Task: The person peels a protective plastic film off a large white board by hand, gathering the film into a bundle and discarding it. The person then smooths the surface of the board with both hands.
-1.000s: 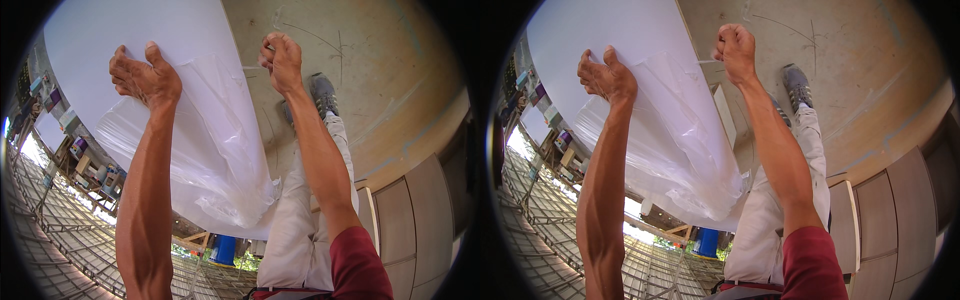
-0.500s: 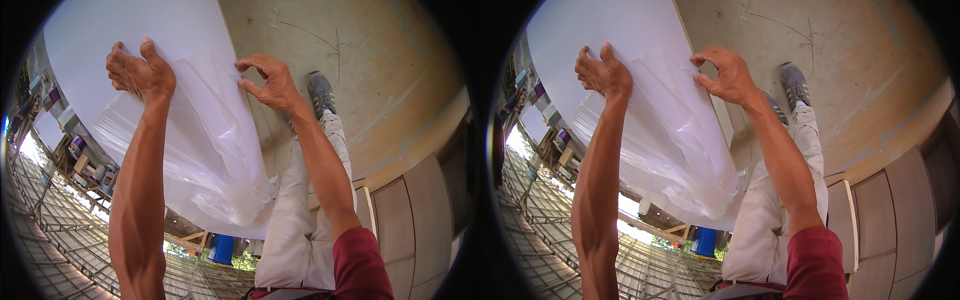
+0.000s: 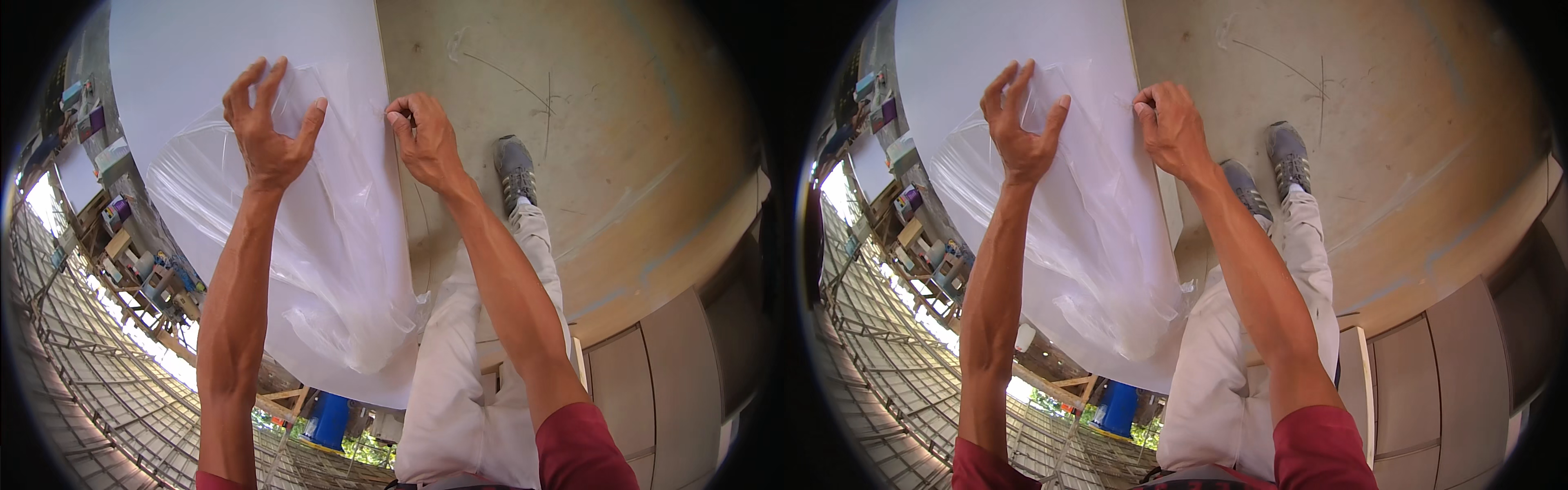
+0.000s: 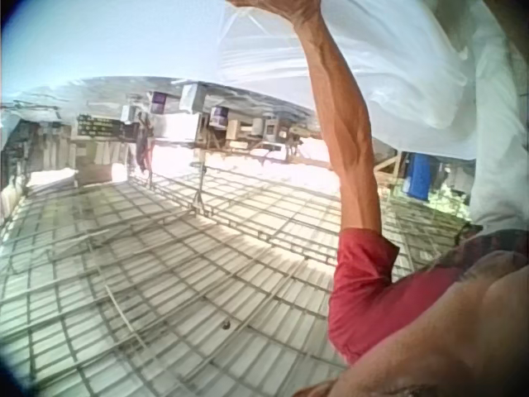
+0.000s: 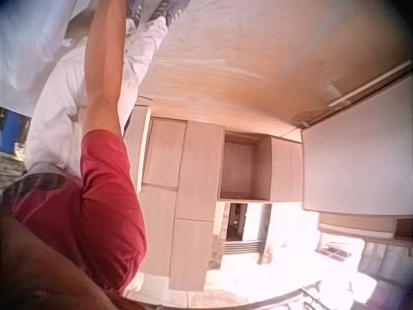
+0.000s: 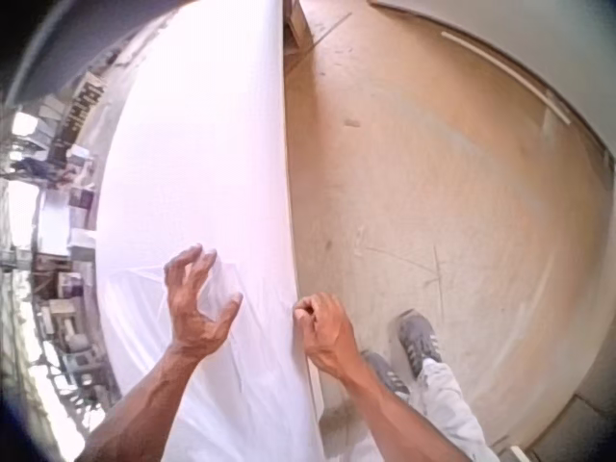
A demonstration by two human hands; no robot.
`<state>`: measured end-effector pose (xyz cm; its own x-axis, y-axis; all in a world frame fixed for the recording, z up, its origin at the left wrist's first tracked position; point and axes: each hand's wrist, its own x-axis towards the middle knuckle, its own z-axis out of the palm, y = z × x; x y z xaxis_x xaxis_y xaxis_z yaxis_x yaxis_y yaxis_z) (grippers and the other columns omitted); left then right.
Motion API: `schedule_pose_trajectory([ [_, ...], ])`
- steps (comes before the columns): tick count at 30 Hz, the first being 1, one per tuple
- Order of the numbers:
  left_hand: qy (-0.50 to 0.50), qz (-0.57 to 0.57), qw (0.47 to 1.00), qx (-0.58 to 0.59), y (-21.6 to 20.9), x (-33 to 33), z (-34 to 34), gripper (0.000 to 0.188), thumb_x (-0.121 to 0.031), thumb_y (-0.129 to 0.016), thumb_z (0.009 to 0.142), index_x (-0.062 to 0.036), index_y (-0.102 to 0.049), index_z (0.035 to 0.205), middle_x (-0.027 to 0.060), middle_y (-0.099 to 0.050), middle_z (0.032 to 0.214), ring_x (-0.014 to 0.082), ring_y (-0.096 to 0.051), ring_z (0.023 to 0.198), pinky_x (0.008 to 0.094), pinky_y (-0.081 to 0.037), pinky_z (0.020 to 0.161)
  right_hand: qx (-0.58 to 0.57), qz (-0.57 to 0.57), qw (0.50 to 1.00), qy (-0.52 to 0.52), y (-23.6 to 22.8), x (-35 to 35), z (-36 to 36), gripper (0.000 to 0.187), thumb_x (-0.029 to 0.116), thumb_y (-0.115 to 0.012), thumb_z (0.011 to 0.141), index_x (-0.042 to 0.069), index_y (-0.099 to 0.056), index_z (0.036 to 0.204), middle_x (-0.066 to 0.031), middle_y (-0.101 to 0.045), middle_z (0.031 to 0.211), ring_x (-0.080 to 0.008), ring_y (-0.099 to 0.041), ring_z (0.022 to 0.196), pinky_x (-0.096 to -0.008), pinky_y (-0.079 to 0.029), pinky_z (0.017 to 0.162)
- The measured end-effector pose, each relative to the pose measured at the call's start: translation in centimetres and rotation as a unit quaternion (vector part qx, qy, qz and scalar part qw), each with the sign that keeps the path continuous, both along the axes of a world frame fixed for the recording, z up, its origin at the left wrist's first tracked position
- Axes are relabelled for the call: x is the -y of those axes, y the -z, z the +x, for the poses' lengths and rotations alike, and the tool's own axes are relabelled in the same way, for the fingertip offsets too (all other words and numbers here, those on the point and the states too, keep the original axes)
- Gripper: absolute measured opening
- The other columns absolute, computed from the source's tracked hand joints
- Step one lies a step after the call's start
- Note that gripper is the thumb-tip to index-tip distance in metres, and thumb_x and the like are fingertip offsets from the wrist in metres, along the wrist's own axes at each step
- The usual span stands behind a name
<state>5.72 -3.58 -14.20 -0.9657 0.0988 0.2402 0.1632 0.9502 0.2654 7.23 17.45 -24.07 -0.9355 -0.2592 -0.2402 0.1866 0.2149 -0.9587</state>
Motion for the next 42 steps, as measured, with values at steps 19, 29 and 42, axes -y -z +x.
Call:
schedule_pose_trajectory([
  [19, -0.095, 0.045, 0.99, 0.093, -3.8, -1.5, 1.4, 0.009, -0.005, -0.068, 0.093, 0.0002, -0.065, 0.086, 0.007, -0.063, 0.081, 0.0197, -0.06, 0.076, 0.0346, -0.047, 0.067, 0.044, -0.088, 0.983, 0.154, 0.6, 2.3, 1.9, 0.01, 0.012, -0.059, 0.098, 0.003, -0.062, 0.099, -0.0122, -0.064, 0.095, -0.0259, -0.062, 0.088, -0.0387, -0.05, 0.077],
  [29, -0.144, 0.063, 0.981, 0.109, -6.5, -3.4, 5.7, 0.014, -0.006, -0.068, 0.095, 0.0005, -0.061, 0.084, 0.0056, -0.061, 0.08, 0.0168, -0.055, 0.076, 0.0317, -0.045, 0.068, -0.016, -0.098, 0.983, 0.155, -0.1, 3.0, 1.3, 0.022, 0.015, -0.075, 0.089, 0.004, -0.072, 0.108, -0.0063, -0.065, 0.1, -0.0184, -0.062, 0.092, -0.0327, -0.051, 0.08],
  [42, -0.174, 0.068, 0.973, 0.139, -9.8, -4.4, 10.2, 0.015, -0.005, -0.068, 0.094, 0.0005, -0.059, 0.084, 0.0054, -0.056, 0.079, 0.0174, -0.053, 0.074, 0.0316, -0.044, 0.071, -0.131, -0.032, 0.98, 0.148, -0.2, 3.9, 3.2, 0.006, 0.001, -0.062, 0.093, 0.002, -0.06, 0.099, -0.0132, -0.063, 0.106, -0.0294, -0.059, 0.095, -0.04, -0.05, 0.082],
])
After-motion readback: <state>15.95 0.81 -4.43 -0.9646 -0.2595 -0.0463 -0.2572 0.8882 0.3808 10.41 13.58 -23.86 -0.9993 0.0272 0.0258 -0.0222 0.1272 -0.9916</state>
